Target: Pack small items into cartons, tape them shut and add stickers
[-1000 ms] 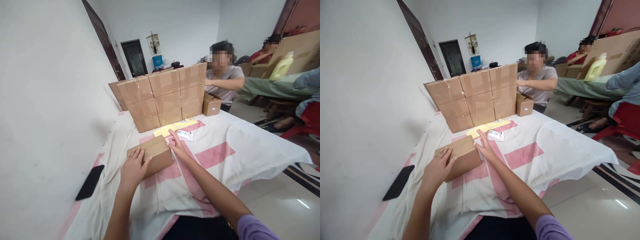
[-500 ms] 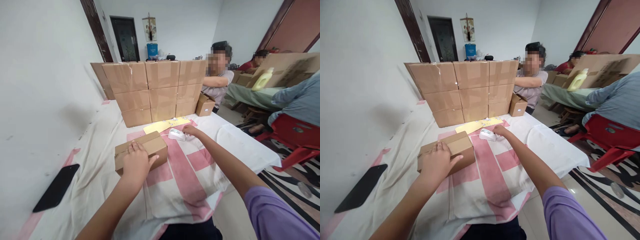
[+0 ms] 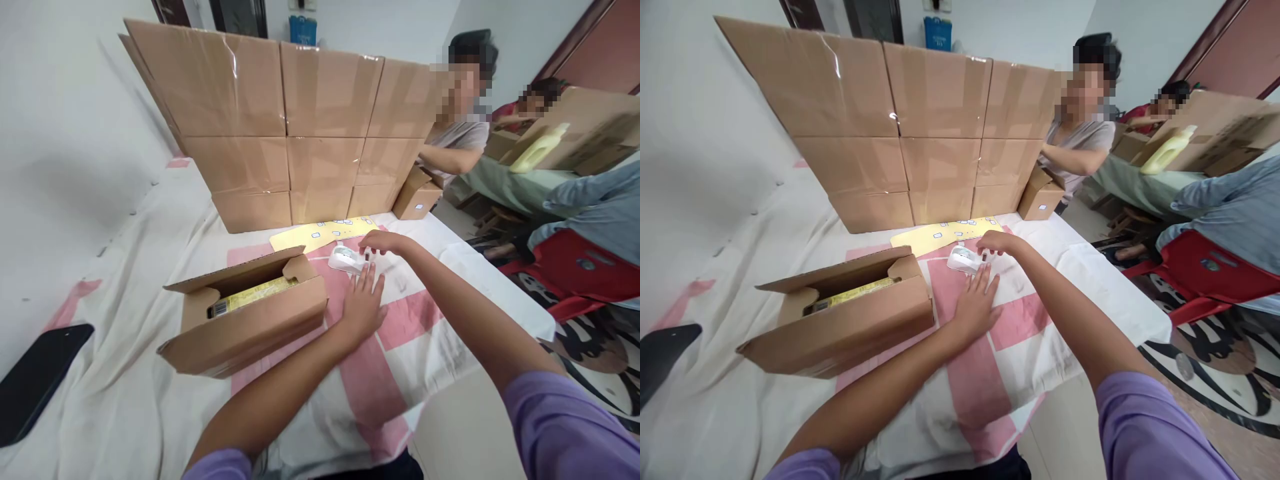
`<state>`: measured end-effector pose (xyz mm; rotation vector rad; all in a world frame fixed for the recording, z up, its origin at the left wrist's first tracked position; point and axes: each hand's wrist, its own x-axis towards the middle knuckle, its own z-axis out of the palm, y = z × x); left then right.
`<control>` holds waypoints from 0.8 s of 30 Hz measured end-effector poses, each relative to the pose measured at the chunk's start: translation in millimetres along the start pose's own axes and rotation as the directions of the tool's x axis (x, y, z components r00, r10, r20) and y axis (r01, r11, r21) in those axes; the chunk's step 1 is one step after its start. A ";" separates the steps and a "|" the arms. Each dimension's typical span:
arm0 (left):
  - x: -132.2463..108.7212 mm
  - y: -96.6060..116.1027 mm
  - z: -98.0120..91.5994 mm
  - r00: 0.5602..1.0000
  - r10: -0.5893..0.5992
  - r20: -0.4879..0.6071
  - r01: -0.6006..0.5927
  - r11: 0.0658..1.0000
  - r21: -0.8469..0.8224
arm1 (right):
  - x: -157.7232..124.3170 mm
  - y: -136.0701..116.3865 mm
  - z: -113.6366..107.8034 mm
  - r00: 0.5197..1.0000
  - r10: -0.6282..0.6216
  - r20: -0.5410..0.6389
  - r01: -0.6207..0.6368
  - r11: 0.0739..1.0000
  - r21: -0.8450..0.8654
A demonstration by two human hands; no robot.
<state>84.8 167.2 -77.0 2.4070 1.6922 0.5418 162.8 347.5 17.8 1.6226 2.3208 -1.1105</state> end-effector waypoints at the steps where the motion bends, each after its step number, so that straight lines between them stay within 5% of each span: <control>1: 1.1 -5.3 2.4 1.000 -0.018 -0.009 0.018 1.000 -0.012 | 1.2 -1.4 0.9 1.000 -0.003 0.016 0.003 1.000 -0.013; 9: -7.7 -19.3 -1.6 0.994 -0.094 -0.056 0.089 0.992 -0.084 | 8.4 -7.3 7.6 0.993 0.004 0.121 0.004 0.998 -0.064; 17: -6.7 -21.8 -8.6 0.980 -0.192 -0.054 0.180 0.967 -0.179 | 5.0 -4.8 9.6 0.989 0.003 0.145 -0.014 0.997 0.075; 24: -8.1 -22.4 -12.4 0.970 -0.242 -0.032 0.227 0.942 -0.247 | -5.5 1.8 25.5 0.998 0.045 0.055 -0.057 0.968 0.243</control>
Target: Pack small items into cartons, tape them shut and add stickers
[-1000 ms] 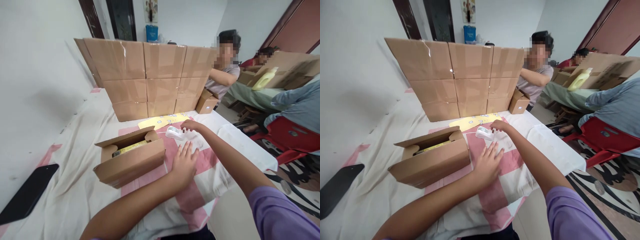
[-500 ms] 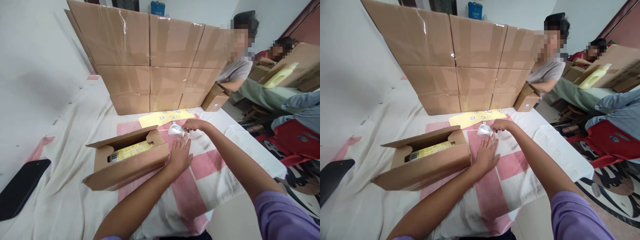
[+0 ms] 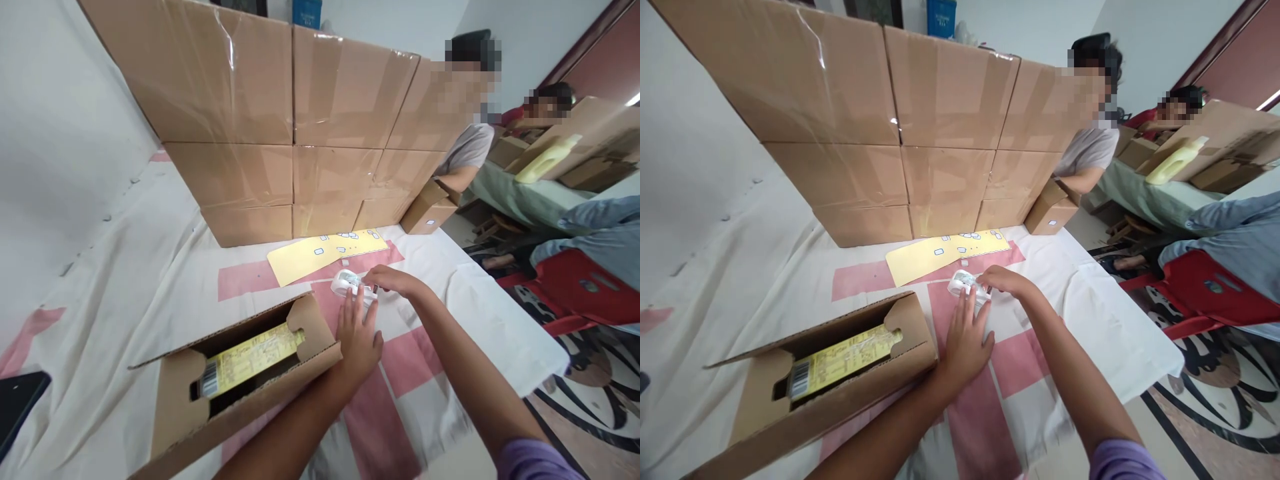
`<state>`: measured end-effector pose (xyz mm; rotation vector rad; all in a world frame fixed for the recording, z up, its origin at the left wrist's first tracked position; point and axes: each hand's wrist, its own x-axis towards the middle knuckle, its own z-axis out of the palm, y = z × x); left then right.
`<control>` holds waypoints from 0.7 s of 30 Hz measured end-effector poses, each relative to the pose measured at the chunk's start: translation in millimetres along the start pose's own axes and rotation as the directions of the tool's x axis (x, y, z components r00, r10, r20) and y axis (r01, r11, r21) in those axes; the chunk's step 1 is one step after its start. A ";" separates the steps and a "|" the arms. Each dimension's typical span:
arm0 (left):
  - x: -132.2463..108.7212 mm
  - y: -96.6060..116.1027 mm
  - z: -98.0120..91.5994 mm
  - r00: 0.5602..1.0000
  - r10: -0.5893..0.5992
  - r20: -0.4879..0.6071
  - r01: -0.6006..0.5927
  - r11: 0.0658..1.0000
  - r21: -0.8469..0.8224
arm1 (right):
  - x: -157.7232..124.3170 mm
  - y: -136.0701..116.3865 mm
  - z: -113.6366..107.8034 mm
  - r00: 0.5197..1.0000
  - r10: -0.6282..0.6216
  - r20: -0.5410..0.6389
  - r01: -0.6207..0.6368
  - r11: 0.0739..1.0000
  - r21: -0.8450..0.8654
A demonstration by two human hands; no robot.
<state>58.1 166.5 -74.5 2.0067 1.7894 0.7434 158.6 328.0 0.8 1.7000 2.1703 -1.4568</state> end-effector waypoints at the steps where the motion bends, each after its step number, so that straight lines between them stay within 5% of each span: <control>1: -0.3 -0.3 0.2 1.000 -0.006 -0.005 0.006 1.000 -0.010 | -2.0 1.7 2.9 1.000 -0.009 -0.012 0.009 0.999 0.032; 6: -2.1 -3.0 2.5 0.999 -0.001 -0.049 -0.002 0.998 -0.065 | -11.6 5.1 13.1 0.997 -0.049 -0.067 0.058 0.988 0.145; 13: -1.1 -4.3 5.9 0.998 -0.029 -0.065 0.022 0.994 -0.108 | -19.4 -2.4 9.3 0.991 -0.033 -0.128 0.044 0.995 0.088; 21: 1.5 -1.3 2.8 0.994 -0.108 -0.026 0.103 0.985 -0.138 | -14.6 1.8 8.3 0.998 -0.011 -0.069 0.017 0.996 0.089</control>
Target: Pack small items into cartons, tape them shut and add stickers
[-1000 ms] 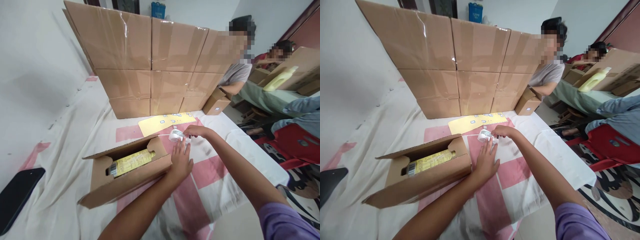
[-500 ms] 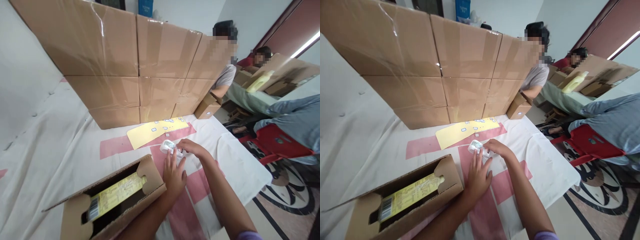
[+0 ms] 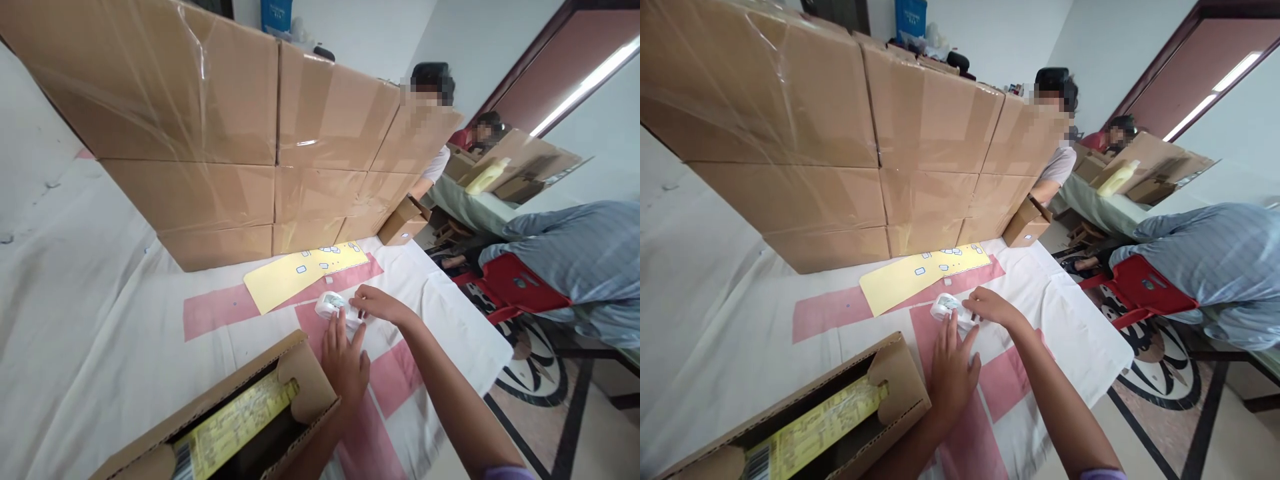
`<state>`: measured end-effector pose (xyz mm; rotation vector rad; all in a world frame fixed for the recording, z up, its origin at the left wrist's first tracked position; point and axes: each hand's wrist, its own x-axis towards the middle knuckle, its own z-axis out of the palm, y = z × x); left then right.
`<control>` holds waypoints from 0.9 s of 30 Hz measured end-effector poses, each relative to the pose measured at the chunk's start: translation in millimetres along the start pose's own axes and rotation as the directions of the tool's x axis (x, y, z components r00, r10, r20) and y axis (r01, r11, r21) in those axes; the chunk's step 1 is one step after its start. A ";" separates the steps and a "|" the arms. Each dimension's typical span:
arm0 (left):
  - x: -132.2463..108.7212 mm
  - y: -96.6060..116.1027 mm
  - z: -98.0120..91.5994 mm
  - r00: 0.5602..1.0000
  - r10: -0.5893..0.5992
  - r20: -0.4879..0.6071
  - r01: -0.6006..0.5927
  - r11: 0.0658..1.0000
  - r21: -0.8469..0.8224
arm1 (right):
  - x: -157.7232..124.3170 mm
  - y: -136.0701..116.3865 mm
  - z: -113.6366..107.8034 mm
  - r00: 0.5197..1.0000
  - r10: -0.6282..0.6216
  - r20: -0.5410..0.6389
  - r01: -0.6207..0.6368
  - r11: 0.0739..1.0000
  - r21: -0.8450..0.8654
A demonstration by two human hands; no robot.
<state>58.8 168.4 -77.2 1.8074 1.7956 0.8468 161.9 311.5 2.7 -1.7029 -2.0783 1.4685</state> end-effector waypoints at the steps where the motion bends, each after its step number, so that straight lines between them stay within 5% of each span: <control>1: 0.4 0.6 -0.8 1.000 -0.003 0.001 0.003 1.000 0.000 | 0.1 0.8 -0.2 1.000 -0.002 0.000 0.002 1.000 0.009; 7: 1.3 2.0 -5.1 0.998 -0.012 0.059 0.011 1.000 0.013 | -3.0 7.1 3.0 0.997 -0.056 -0.045 0.059 0.996 0.068; 14: -2.0 2.8 -9.5 0.998 0.033 -0.058 -0.035 0.999 -0.022 | -10.1 11.7 5.2 0.985 -0.152 -0.083 0.162 0.977 0.136; 27: -1.1 3.7 -8.5 0.992 0.064 -0.109 -0.064 0.998 0.007 | -29.0 33.6 6.1 0.964 -0.230 -0.131 0.260 0.917 0.302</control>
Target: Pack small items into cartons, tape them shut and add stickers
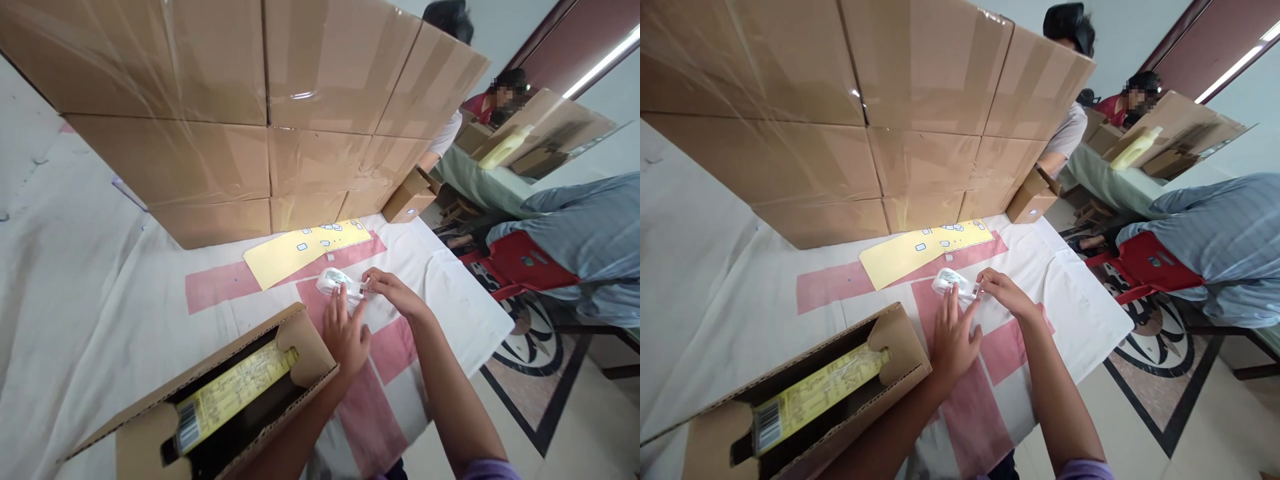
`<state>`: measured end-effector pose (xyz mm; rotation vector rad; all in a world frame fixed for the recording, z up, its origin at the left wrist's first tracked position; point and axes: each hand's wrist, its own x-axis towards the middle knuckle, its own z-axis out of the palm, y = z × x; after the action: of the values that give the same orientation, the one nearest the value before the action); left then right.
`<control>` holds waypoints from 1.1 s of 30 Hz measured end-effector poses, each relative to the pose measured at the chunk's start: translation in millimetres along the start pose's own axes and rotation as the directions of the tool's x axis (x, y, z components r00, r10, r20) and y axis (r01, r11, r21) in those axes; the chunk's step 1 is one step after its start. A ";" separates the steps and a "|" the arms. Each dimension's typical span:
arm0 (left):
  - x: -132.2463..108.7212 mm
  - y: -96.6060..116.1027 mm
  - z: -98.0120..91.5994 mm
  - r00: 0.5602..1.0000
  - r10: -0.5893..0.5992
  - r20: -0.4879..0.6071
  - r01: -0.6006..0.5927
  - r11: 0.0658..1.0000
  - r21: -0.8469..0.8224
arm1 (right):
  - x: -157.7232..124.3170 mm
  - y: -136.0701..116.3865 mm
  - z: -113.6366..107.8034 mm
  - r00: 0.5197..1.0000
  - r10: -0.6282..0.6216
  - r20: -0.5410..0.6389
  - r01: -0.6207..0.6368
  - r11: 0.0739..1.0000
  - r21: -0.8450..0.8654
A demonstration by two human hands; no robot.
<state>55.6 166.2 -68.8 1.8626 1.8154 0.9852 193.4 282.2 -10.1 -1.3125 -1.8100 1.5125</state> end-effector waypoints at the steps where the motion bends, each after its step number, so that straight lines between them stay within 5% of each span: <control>1: -0.1 0.1 -0.2 1.000 0.007 -0.003 -0.007 1.000 0.002 | -2.0 1.8 0.7 1.000 0.000 -0.009 0.000 1.000 0.024; 23: -4.4 -2.1 3.2 0.997 0.073 0.010 -0.073 0.994 0.085 | -3.4 36.3 18.9 0.982 -0.052 -0.180 0.119 0.915 0.386; 33: -3.9 -2.7 3.3 0.990 0.136 0.036 -0.139 0.986 0.091 | -6.4 35.9 19.3 0.986 -0.029 -0.164 0.100 0.890 0.444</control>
<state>56.1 163.4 -73.8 2.0712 1.7631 0.9270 194.4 265.3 -47.6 -1.0906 -1.2861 1.6199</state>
